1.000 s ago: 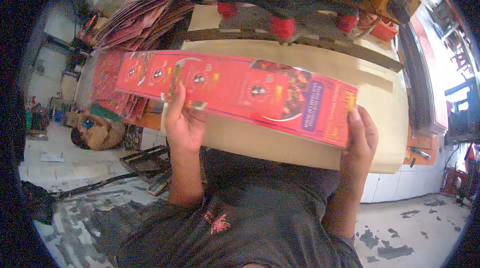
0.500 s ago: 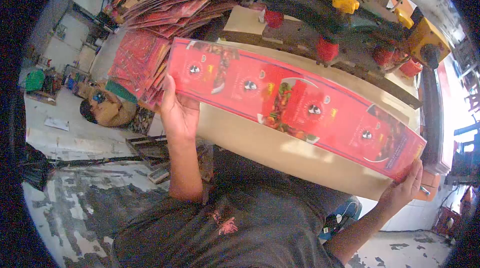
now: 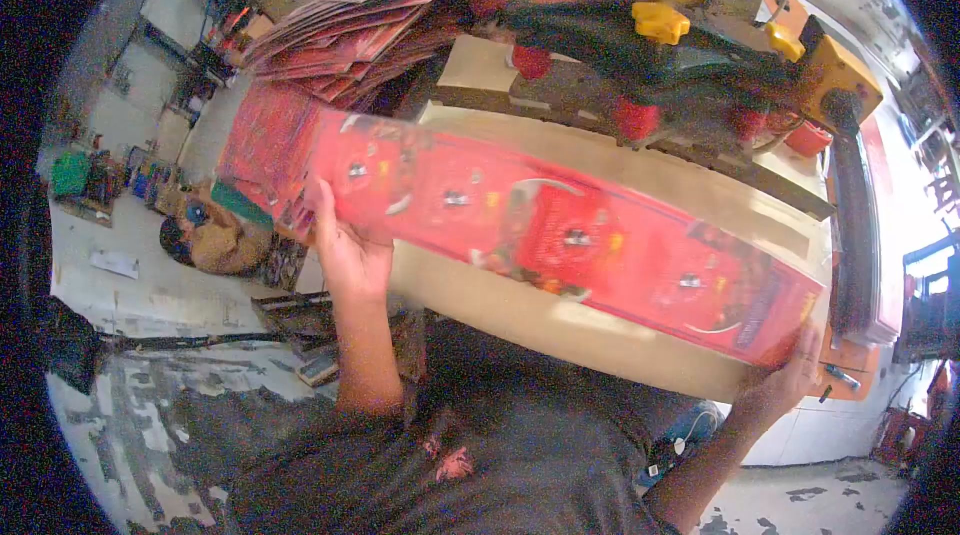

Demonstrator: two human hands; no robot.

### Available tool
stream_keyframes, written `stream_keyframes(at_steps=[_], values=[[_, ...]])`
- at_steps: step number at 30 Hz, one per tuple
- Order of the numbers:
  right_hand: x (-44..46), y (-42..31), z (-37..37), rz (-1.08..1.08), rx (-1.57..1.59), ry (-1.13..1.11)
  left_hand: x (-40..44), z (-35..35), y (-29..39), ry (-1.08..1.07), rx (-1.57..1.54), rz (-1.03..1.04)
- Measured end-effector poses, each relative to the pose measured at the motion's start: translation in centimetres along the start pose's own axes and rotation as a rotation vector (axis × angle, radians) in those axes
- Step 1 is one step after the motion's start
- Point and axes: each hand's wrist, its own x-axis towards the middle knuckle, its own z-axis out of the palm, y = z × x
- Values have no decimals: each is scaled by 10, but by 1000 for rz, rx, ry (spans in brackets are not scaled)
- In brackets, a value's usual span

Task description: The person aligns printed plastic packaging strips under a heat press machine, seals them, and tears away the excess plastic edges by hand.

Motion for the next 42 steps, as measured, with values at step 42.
stream_keyframes(at_steps=[42], values=[[-62,-9,76,-185,-508,-690,344,13,162,345,449,385]])
